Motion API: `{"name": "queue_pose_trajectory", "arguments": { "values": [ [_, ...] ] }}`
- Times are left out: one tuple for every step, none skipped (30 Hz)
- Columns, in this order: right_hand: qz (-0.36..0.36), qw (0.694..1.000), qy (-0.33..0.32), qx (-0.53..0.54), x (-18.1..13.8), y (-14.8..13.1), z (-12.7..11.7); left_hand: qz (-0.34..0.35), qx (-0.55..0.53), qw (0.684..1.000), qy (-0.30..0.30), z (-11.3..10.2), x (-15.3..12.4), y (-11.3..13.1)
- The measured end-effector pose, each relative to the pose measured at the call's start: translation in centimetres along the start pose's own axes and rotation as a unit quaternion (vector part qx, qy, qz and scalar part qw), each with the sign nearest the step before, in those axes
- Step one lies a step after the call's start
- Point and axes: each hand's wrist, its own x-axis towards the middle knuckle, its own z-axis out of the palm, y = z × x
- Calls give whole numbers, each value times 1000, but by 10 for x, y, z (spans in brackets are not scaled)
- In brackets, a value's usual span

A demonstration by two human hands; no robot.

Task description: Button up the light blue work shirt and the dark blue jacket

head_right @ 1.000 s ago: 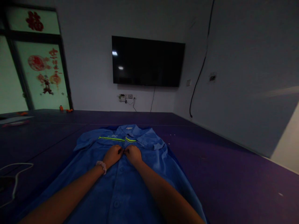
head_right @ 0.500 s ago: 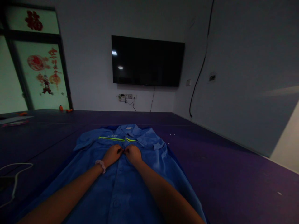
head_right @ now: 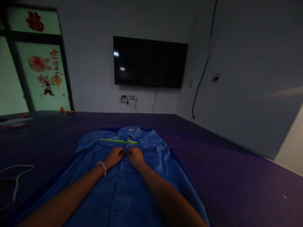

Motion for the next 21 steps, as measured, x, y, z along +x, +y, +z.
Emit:
{"name": "queue_pose_trajectory", "arguments": {
  "values": [
    [1,1000,0,0,0,0,0,0,1,1000,0,0,0,0],
    [2,1000,0,0,0,0,0,0,4,1000,0,1,0,-1],
    [2,1000,-1,0,0,0,0,-1,7,1000,0,1,0,-1],
    [2,1000,0,1,0,0,0,-1,11,1000,-1,1,0,-1],
    [0,1000,1,3,0,0,0,0,14,1000,-1,1,0,0],
    [-3,1000,1,3,0,0,0,3,16,1000,-2,1,-1,0],
    [-5,1000,1,3,0,0,0,6,18,1000,-3,0,-1,1],
    [-6,1000,2,1,0,1,0,9,20,1000,-5,0,-1,1],
    [-6,1000,2,-1,0,1,0,12,23,1000,-7,0,-1,2],
    [-6,1000,2,-3,-1,1,0,15,25,1000,-9,-1,-1,2],
    [-6,1000,1,-5,-1,1,0,16,26,999,-11,-1,-1,2],
    [-5,1000,0,-7,-1,1,0,17,26,999,-12,-1,-1,2],
    [-5,1000,-1,-7,0,1,0,17,26,999,-13,-2,-1,2],
    [-4,1000,-2,-8,0,1,0,18,23,999,-15,-2,-1,2],
    [-5,1000,-4,-8,0,0,0,19,20,999,-16,-2,-1,2],
    [-7,1000,-4,-9,0,0,-1,20,17,1000,-17,-2,-1,2],
    [-8,1000,-5,-9,0,0,-1,22,15,999,-18,-2,-1,1],
    [-10,1000,-5,-10,0,0,-1,22,13,999,-19,-2,0,1],
    [-12,1000,-5,-10,0,0,-1,22,13,999,-20,-1,0,1],
    [-13,1000,-5,-10,0,1,-1,20,13,999,-22,-1,0,0],
    [-14,1000,-6,-9,-1,1,-1,18,14,999,-23,-1,0,0]
  ]
}}
